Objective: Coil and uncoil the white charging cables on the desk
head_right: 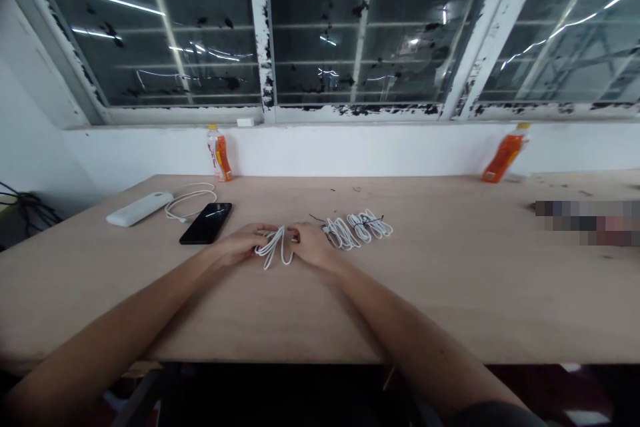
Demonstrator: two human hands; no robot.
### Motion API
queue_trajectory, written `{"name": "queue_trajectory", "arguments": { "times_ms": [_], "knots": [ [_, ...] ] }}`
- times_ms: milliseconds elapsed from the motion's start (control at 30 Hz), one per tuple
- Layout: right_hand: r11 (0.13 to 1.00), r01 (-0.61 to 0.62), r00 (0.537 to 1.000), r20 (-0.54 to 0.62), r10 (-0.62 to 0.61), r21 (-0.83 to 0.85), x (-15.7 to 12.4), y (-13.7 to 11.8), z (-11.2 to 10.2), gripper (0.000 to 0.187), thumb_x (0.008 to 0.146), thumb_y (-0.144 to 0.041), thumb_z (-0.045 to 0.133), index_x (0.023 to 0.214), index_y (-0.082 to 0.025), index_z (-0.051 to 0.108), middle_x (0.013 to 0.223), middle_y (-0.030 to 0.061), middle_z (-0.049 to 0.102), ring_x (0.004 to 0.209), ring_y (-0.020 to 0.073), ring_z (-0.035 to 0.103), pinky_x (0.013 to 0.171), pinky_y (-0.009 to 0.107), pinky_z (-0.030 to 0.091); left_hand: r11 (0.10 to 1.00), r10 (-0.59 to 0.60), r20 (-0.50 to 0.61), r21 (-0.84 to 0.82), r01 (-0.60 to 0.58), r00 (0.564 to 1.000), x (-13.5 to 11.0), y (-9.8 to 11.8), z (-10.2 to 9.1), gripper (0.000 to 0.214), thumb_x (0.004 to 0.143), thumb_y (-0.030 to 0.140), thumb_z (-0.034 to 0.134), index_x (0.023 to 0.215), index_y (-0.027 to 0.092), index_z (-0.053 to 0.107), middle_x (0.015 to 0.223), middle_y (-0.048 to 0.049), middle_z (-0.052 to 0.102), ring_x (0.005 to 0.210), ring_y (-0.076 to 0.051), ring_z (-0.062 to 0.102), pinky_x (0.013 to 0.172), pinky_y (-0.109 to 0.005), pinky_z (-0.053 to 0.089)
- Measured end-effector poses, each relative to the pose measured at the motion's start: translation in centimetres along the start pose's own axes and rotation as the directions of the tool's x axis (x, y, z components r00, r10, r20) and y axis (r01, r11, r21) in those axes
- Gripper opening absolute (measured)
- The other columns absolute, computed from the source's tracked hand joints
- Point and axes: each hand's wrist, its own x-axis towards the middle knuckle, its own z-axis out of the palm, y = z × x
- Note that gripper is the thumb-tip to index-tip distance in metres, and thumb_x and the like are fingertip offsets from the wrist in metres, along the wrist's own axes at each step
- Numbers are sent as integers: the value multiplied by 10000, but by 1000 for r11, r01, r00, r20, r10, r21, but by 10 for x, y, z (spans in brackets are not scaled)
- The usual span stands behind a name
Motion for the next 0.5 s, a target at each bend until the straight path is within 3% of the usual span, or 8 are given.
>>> {"name": "queue_trajectory", "arguments": {
  "times_ms": [133, 233, 333, 400, 500],
  "knots": [
    [991, -97, 990, -94, 106, 96, 3, 11, 3, 494, 720, -70, 561, 1214, -62, 582, 1094, 154, 674, 968, 217, 637, 841, 301, 485, 985, 49, -13, 164, -47, 999, 0, -4, -2, 543, 634, 120, 636, 1168, 99, 538, 754, 0, 625, 594, -101, 560, 548, -210, 428],
    [955, -157, 976, -106, 188, 250, 7, 21, 7, 483, 732, -87, 587, 1214, -56, 565, 1108, 163, 667, 962, 203, 648, 833, 289, 502, 895, 157, -51, 431, -120, 986, 3, -8, -8, 502, 677, 215, 655, 1152, 115, 528, 813, -25, 654, 652, -134, 602, 560, -222, 443],
    [886, -227, 962, -47, 268, 405, 8, 25, 7, 456, 777, -120, 571, 1231, -89, 535, 882, 98, 711, 724, 170, 676, 676, 283, 540, 760, 260, -75, 630, -157, 963, 4, -9, -14, 368, 756, 358, 607, 1043, 130, 575, 831, -52, 679, 703, -168, 633, 577, -238, 457],
    [842, -266, 954, 2, 300, 469, 7, 24, 5, 433, 815, -160, 552, 1243, -106, 514, 754, 54, 696, 560, 150, 641, 553, 274, 530, 749, 279, -84, 642, -162, 957, 3, -7, -15, 354, 825, 388, 516, 1066, 133, 558, 839, -62, 697, 693, -172, 644, 592, -254, 471],
    [810, -287, 947, 22, 322, 511, 5, 20, 2, 418, 833, -202, 555, 1237, -107, 506, 805, 70, 697, 479, 128, 600, 485, 268, 516, 717, 331, -111, 675, -174, 937, 0, -3, -14, 314, 864, 303, 431, 1120, 149, 525, 858, -48, 715, 723, -165, 653, 677, -267, 484]
  ]
}}
